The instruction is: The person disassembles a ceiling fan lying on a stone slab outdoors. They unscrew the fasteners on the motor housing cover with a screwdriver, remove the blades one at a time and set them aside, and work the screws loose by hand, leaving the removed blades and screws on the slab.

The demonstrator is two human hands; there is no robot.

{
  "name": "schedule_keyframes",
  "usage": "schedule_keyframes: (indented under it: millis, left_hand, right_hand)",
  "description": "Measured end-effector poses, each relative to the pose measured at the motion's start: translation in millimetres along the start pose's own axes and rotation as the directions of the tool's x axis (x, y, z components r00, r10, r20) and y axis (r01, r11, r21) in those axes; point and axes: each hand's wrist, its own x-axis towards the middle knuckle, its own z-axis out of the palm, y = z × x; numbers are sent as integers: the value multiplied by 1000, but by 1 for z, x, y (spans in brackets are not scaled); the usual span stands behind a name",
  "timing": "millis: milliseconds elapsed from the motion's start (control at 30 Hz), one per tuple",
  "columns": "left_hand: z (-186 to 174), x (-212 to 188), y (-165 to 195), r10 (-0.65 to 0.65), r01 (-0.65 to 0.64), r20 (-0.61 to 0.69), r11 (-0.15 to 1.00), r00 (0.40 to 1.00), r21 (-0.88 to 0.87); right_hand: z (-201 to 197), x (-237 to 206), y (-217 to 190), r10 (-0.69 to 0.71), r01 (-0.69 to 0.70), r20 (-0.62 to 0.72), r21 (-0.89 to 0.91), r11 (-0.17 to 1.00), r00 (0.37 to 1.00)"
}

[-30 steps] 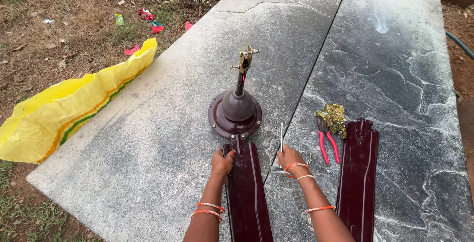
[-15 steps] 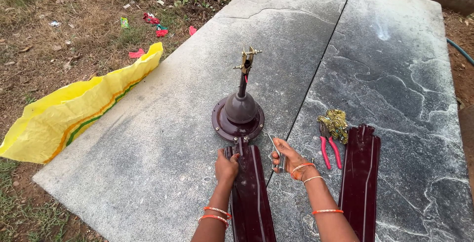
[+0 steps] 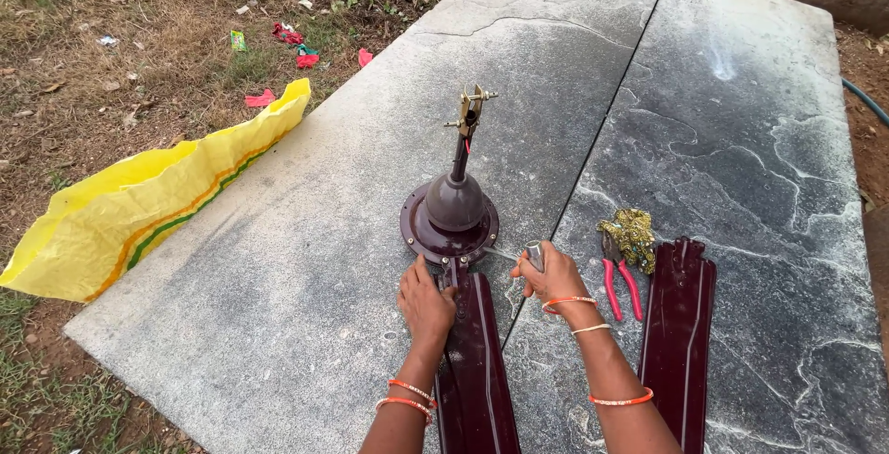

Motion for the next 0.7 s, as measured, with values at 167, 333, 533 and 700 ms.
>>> schedule_keyframes:
  millis: [167, 333, 533, 700]
  left_hand:
    - [-3, 9, 9, 106, -121, 142, 988, 984, 98]
    - [-4, 14, 17, 110, -160, 226, 964, 968, 214]
    - [-15, 11, 26, 40, -128, 295, 950, 955, 286]
    - [-23, 10, 34, -63, -66, 351, 936, 934, 345]
  right_hand:
    - [0, 0, -22, -72, 70, -73, -32, 997, 995]
    - [7, 9, -27, -168, 152, -84, -170, 974, 982]
    - [14, 17, -25, -259, 237, -74, -221, 946, 963]
    - [14, 19, -30, -214, 185, -41, -360, 914, 976]
